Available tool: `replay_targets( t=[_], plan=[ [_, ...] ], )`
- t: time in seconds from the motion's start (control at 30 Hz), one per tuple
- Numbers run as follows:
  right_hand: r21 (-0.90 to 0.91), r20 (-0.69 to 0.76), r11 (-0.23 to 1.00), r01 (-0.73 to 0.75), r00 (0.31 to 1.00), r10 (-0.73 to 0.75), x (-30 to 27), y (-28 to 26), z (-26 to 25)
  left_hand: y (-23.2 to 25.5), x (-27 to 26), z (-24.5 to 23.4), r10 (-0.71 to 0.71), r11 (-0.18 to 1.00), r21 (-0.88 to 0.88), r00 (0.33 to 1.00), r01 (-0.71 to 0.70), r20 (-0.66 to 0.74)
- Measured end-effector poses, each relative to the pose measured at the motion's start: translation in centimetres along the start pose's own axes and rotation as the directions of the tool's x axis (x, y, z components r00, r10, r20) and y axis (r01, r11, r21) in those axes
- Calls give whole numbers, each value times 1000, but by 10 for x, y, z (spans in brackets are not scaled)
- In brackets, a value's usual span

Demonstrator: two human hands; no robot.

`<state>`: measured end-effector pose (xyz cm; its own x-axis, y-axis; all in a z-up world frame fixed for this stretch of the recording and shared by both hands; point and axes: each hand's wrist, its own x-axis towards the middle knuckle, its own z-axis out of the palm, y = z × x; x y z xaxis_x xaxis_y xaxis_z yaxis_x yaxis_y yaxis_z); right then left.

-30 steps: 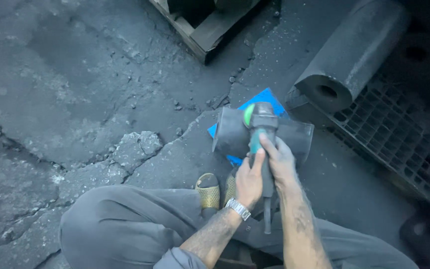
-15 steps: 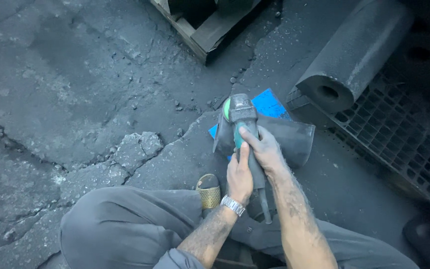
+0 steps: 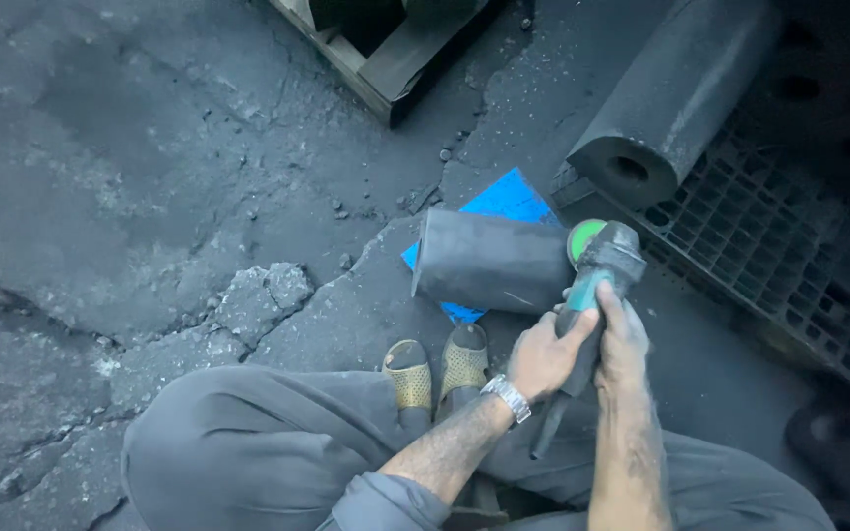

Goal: Using an angle grinder to smooth and shape industrial rubber or foam components on a factory floor.

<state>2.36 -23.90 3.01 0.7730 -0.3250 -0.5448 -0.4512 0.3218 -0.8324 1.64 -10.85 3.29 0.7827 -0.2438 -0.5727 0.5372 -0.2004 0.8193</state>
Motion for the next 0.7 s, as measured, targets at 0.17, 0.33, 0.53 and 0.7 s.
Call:
replay_targets(
  t=[0.17,0.33,0.53,0.7],
  plan=[
    [-204,127,979,-18,991,44,9,5,31,-14,-14,-2,-23,995,-102,975,0,-221],
    [-276,195,960,-36,976,93,7,16,75,-16,-24,-29,51,985,-129,913,-112,-406],
    [-231,248,966,-113,953,171,-1,5,47,-16,-19,-9,-46,988,-154,925,-13,-378],
    [-2,59,989,-150,987,150,5,1,5,-3,-4,16,-78,992,88,985,92,-155]
  ],
)
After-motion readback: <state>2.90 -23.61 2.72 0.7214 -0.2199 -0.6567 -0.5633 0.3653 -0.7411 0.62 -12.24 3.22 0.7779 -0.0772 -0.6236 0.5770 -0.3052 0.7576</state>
